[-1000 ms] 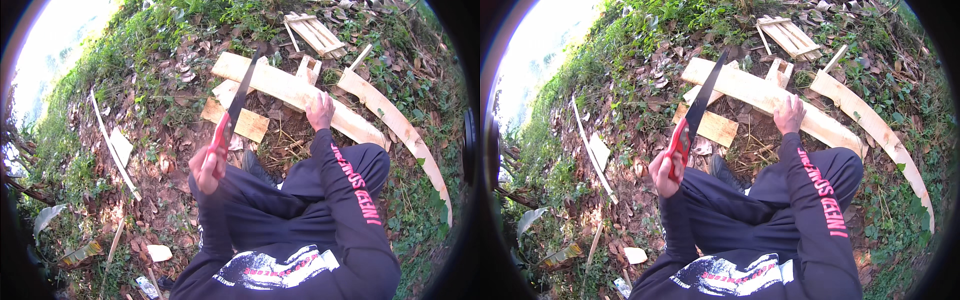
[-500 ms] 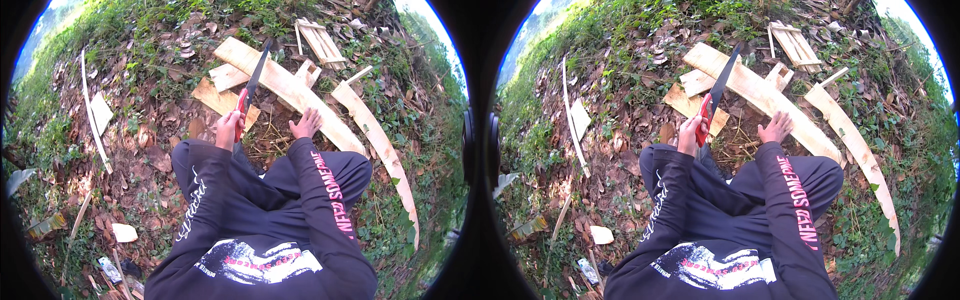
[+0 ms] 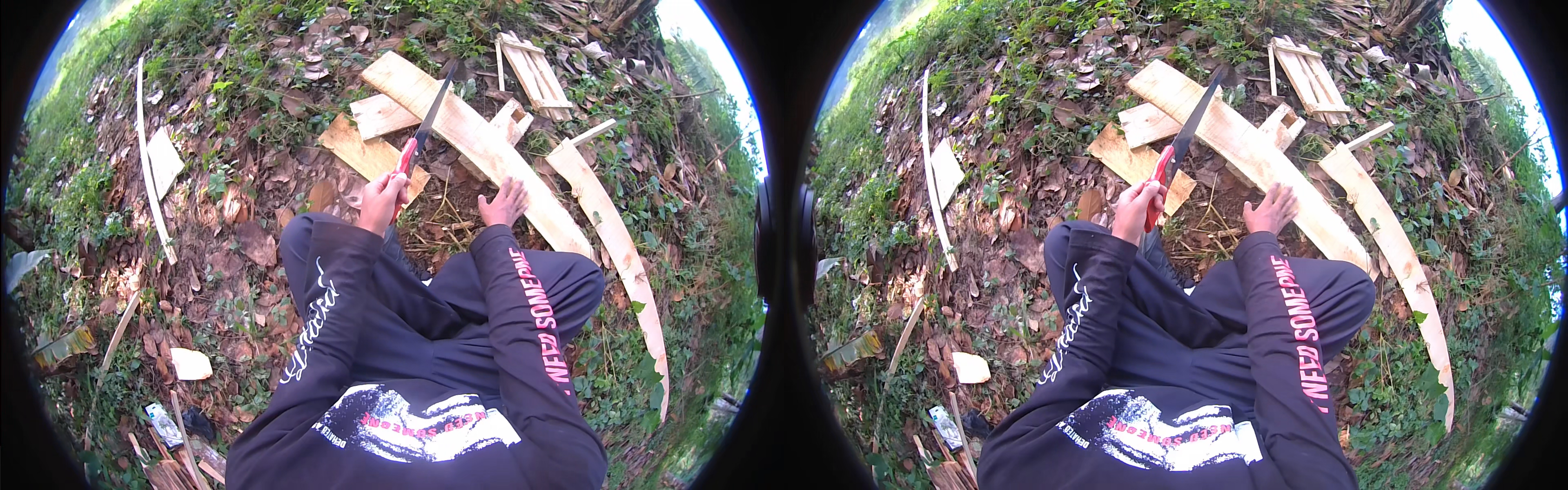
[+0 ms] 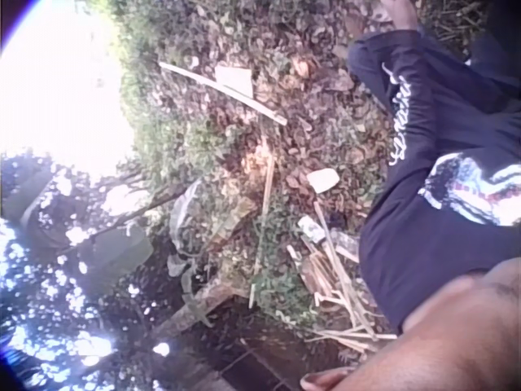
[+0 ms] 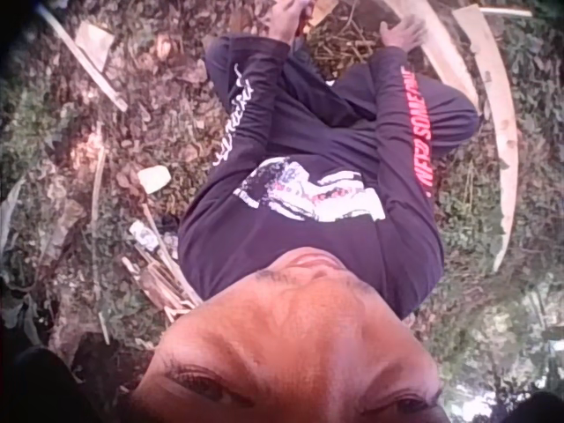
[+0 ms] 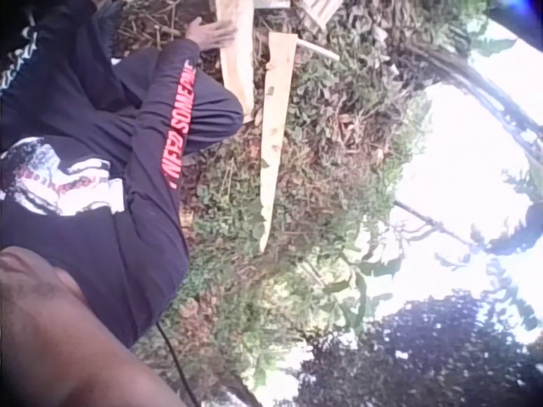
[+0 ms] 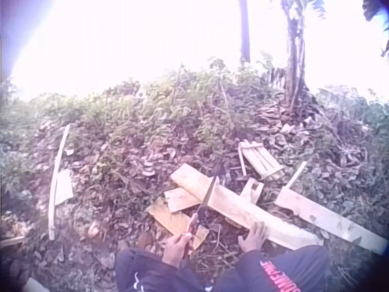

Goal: The person sits on the ground and uses a red hand saw to cut a wooden plank. They hold the plank steady with one hand while sawing with the other, producing sawdust and separating pieces of wood.

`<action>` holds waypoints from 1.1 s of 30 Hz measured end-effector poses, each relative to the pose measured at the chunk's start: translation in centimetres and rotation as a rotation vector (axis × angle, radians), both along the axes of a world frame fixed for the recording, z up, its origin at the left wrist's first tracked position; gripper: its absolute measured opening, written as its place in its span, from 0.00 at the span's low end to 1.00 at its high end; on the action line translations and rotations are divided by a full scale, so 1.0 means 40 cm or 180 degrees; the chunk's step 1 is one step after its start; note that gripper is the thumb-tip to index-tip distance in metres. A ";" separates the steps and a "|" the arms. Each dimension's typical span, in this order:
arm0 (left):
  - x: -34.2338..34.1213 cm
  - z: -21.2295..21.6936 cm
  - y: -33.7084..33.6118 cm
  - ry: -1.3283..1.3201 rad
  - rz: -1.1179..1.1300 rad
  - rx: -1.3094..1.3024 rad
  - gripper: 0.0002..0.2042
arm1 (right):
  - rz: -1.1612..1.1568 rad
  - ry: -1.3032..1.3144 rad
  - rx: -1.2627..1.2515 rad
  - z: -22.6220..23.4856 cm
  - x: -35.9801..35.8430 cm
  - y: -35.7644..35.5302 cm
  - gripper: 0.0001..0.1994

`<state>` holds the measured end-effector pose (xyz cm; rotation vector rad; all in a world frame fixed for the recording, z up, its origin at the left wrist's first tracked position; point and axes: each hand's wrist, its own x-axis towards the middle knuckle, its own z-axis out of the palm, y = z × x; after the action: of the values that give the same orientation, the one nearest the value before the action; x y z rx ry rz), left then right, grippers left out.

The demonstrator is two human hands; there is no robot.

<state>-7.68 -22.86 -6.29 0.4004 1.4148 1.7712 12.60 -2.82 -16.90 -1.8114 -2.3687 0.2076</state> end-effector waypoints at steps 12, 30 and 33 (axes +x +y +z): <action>0.002 -0.011 0.008 0.0121 -0.0017 -0.0074 0.10 | -0.0018 -0.0070 0.0012 -0.003 0.002 0.006 0.50; -0.001 -0.013 0.006 0.0189 -0.0120 -0.0185 0.11 | -0.0052 -0.0073 0.0029 -0.006 -0.007 0.008 0.49; -0.001 -0.017 0.008 0.0221 -0.0106 -0.0120 0.11 | -0.0042 -0.0080 0.0029 -0.005 -0.008 0.008 0.49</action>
<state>-7.71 -22.54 -6.96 0.4668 1.4792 1.7160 12.28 -2.49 -17.09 -1.8356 -2.3697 0.1732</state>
